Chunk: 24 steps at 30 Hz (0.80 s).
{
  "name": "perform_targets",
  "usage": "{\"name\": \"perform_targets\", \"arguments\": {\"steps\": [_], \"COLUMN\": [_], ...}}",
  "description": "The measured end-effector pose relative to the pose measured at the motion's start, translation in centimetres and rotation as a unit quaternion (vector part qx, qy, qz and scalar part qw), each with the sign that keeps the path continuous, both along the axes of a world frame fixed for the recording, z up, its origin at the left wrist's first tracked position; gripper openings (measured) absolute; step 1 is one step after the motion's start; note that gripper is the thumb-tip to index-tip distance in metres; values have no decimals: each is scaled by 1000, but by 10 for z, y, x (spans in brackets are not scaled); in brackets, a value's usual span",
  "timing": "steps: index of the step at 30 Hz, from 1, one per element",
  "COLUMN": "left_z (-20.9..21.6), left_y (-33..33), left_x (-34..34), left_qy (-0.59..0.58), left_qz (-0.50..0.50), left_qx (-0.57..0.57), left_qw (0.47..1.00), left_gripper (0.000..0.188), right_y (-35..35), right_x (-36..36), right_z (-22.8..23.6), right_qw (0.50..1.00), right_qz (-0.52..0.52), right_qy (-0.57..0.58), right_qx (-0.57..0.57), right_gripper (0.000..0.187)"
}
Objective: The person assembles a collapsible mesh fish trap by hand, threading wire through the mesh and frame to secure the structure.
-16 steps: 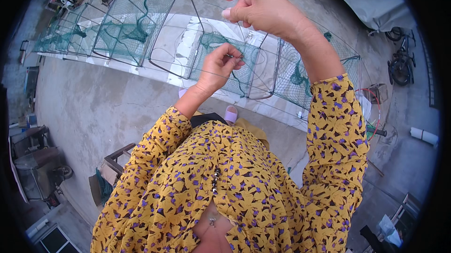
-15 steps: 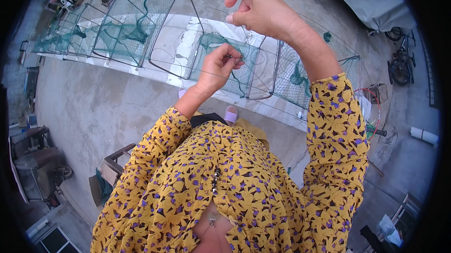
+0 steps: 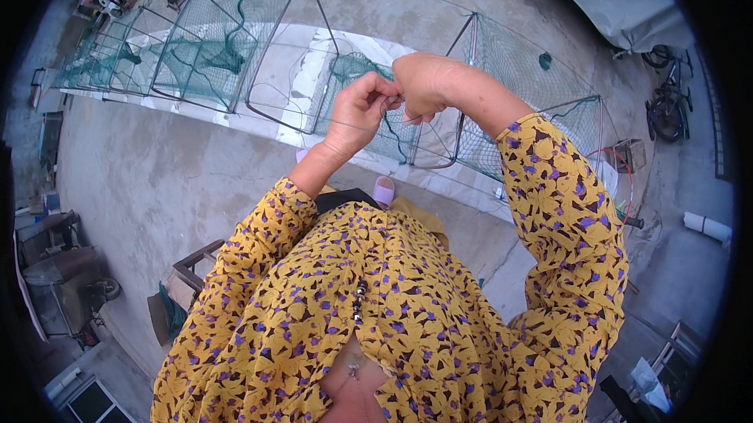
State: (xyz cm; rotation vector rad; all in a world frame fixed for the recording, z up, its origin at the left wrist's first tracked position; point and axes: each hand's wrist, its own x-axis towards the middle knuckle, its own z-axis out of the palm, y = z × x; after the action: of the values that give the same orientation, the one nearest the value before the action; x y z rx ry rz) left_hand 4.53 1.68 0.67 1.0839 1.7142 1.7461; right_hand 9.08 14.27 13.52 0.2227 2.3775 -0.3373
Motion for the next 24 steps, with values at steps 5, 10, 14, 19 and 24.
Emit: {"name": "perform_targets", "arguments": {"steps": [5,10,14,19,24], "left_z": [5,-1,3,15,20], "left_y": [-2,1,0,-1,7], "left_x": [0,-2,0,2,-1], "left_qy": [-39,-98,-75,-57,-48], "left_qz": [-1,-21,-15,-19,30], "left_qx": [-20,16,-21,-71,-122], "left_qw": [999,995,997,996,991], "left_gripper": [13,11,12,5,23], "right_y": [10,5,9,13,12], "right_x": [0,-2,-16,-27,-28], "right_z": [0,-8,11,-2,-8], "right_qw": [965,995,889,799,790], "right_qz": [-169,-61,-312,-341,-335], "right_qy": [-17,71,177,311,345], "right_qx": [-200,-33,-286,-386,-381], "right_gripper": [21,16,18,19,19]}}
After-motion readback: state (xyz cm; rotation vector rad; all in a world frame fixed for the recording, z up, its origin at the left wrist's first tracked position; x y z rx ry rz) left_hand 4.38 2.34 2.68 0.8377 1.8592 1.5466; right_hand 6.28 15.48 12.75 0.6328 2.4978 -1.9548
